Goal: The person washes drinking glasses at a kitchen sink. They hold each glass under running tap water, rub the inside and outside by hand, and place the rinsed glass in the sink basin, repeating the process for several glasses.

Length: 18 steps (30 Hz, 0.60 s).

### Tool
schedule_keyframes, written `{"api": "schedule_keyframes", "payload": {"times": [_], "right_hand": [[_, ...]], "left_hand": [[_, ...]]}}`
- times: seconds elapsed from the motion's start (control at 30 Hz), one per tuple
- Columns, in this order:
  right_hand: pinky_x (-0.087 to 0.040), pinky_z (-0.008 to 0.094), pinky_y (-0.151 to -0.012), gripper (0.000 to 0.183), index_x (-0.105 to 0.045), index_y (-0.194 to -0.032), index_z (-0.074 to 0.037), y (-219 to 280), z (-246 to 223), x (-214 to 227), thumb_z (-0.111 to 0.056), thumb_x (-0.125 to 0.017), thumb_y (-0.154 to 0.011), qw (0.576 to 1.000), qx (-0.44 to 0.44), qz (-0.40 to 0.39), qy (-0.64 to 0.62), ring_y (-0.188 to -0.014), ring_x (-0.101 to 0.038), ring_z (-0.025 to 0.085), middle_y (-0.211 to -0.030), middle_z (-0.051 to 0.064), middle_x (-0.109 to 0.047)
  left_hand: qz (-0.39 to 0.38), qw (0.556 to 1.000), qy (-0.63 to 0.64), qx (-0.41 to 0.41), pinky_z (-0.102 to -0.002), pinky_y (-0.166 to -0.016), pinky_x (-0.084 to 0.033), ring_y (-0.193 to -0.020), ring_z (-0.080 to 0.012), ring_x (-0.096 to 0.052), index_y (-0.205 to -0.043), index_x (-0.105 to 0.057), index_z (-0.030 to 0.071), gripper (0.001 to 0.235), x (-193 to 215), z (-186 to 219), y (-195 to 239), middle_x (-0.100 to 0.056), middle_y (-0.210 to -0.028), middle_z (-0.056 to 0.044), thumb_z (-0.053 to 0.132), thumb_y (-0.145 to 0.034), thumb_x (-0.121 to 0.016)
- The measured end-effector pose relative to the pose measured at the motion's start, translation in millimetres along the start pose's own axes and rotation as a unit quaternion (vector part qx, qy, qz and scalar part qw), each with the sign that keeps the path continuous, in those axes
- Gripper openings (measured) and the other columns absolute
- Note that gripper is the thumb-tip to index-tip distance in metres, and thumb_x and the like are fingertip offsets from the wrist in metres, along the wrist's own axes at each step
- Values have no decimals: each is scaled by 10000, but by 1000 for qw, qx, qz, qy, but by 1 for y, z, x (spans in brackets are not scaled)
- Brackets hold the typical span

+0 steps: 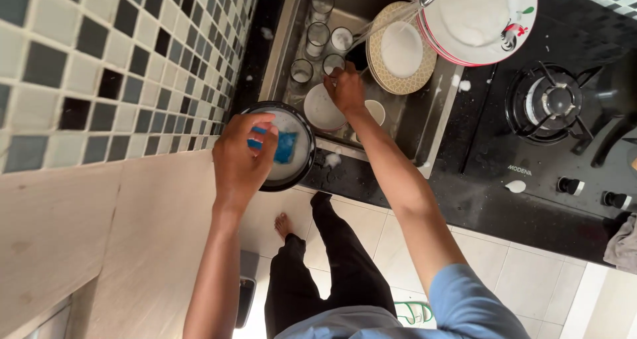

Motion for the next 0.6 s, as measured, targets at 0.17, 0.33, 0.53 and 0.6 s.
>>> {"api": "schedule_keyframes", "payload": {"times": [0.17, 0.33, 0.53, 0.6], "right_hand": [[-576, 481, -690, 159, -729, -923, -50, 9, -26, 82, -194, -796, -915, 1000, -1, 30, 6, -857, -689, 379, -1134, 225, -626], [-638, 369, -858, 194, -610, -909, -58, 1, -35, 169, -38, -802, -935, 964, 116, 181, -153, -1077, -694, 209, -1102, 82, -631], [-629, 269, -813, 278, -484, -1024, -59, -30, 8, 183, 29, -746, -1001, 918, 70, 175, -349, -1020, -625, 107, -1079, 33, -581], [-570, 261, -799, 249, -448, -1067, -78, -42, 31, 175, 0, -683, -1038, 878, 60, 169, -445, -972, -588, 102, -1067, 44, -587]], "left_hand": [[-4, 998, 30, -54, -288, -742, -593, -978, -187, -712, -1201, -677, 77, 195, -25, 4, -14, -674, -1148, -89, 168, -1028, -675], [-46, 989, 46, -131, -379, -930, -541, -1141, -260, -654, -1256, -662, 74, 287, -80, -7, -60, -674, -1203, -103, 252, -1036, -708], [-89, 981, 169, -38, -359, -1053, -530, -1216, -220, -686, -1284, -653, 113, 317, -208, -82, -153, -716, -1293, -80, 291, -1023, -684], [-96, 974, 203, 42, -352, -1060, -511, -1242, -224, -660, -1351, -603, 126, 383, -240, -107, -169, -683, -1332, -94, 325, -1028, -659]]}}
Point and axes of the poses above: each hand's wrist, its own y-axis away from the middle knuckle, its own x-axis out of the back of the hand, z = x × y, the point moved 10 cm from there along -y, towards the middle knuckle
